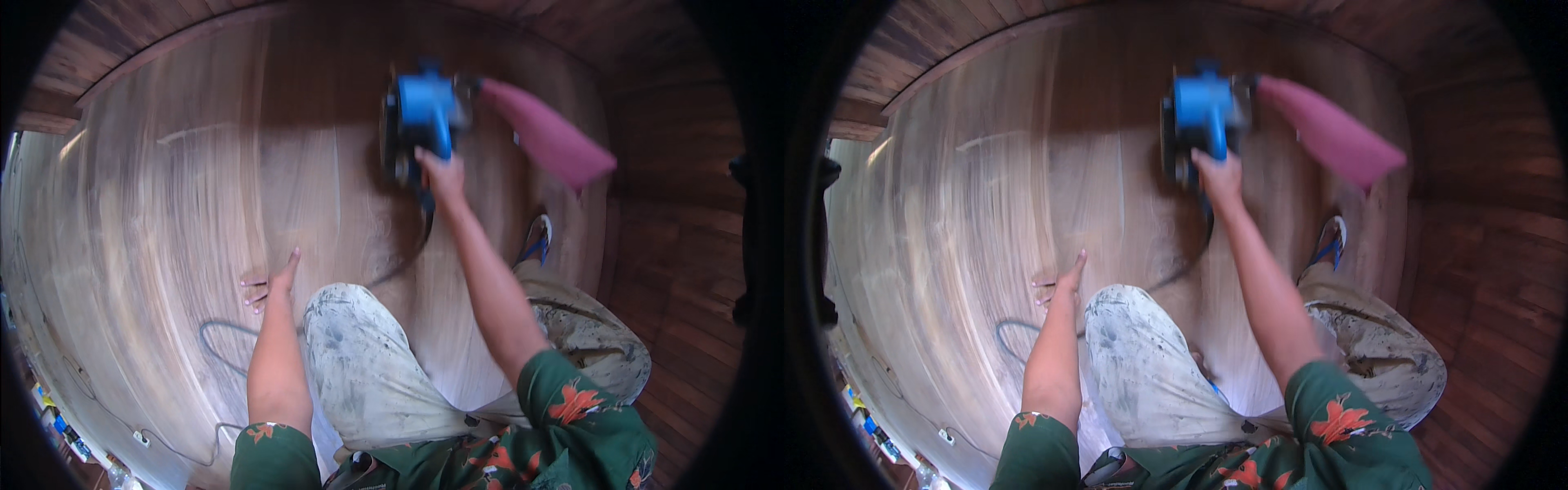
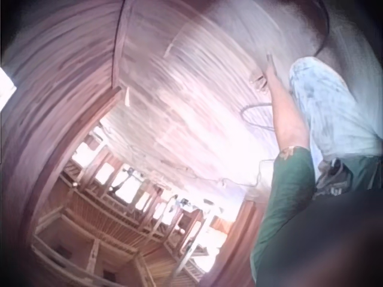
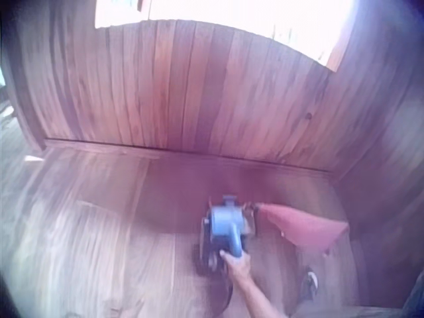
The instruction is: The person kneels on a wooden floor and uses a blue electric sander to smooth the surface. They move the sander back and forth across the planks, occasionally adjusting the power cord to maintain coverage.
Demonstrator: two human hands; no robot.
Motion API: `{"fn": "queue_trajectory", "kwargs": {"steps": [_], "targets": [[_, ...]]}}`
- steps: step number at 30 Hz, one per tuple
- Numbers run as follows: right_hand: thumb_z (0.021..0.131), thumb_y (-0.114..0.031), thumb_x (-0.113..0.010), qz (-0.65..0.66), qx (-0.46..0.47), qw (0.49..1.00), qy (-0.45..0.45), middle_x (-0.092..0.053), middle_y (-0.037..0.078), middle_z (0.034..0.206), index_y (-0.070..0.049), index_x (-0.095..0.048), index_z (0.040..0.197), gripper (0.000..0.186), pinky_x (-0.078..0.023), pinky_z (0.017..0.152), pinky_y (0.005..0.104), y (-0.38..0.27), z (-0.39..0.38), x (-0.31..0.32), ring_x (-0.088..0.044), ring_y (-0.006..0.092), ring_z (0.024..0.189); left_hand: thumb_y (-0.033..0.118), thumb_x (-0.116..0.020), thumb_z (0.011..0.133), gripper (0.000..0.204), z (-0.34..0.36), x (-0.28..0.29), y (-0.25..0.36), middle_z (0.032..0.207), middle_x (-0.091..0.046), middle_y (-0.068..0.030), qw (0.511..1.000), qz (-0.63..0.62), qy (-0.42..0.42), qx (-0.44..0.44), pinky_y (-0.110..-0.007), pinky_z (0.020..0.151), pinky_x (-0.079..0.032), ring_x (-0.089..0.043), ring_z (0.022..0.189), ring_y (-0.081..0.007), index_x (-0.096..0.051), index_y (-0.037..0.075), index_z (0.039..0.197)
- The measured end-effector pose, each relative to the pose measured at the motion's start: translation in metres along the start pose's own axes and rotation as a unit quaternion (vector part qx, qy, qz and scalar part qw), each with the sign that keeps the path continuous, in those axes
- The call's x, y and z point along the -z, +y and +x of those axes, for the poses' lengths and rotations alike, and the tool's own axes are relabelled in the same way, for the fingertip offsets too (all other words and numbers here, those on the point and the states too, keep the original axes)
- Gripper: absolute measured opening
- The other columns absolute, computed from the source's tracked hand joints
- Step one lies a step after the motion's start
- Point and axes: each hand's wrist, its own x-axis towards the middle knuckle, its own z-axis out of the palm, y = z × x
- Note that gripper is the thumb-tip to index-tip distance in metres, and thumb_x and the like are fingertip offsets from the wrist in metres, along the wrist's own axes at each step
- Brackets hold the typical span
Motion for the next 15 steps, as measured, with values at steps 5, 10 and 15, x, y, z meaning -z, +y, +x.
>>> {"fn": "queue_trajectory", "kwargs": {"steps": [5, 10, 15], "targets": [[0.082, -0.024, -0.081, 0.025, 0.005, 1.000, -0.003, -0.057, 0.001, 0.059, -0.008, -0.062, 0.068, 0.029, -0.041, 0.050, 0.0312, -0.026, 0.127, -0.033, -0.052, 0.0122, 0.050, 0.076, -0.082, 0.063, 0.142, -0.012, -0.005, 0.015, 0.158, 0.006, -0.0354, 0.998, 0.023, 0.037, 0.054, -0.061, 0.120, -0.011, 0.007, 0.147, -0.0534, -0.012, -0.002, 0.160], [0.081, -0.022, -0.082, 0.024, 0.004, 1.000, 0.001, -0.057, 0.000, 0.060, -0.007, -0.062, 0.069, 0.028, -0.042, 0.051, 0.0307, -0.022, 0.141, -0.034, -0.053, 0.0126, 0.051, 0.078, -0.081, 0.062, 0.145, -0.038, -0.008, 0.033, 0.155, 0.021, -0.0374, 0.991, 0.037, 0.058, 0.111, -0.067, 0.117, -0.009, 0.018, 0.144, -0.0577, -0.009, -0.001, 0.160], [0.083, -0.024, -0.080, 0.013, 0.015, 1.000, -0.012, -0.055, -0.001, 0.060, -0.009, -0.061, 0.073, 0.027, -0.041, 0.048, 0.0298, -0.009, 0.063, 0.003, -0.051, 0.0102, 0.049, 0.079, -0.081, 0.061, 0.148, -0.053, -0.005, 0.041, 0.151, 0.036, -0.0395, 0.989, 0.032, 0.060, 0.128, -0.073, 0.115, -0.006, 0.030, 0.140, -0.0620, -0.006, 0.000, 0.161]]}}
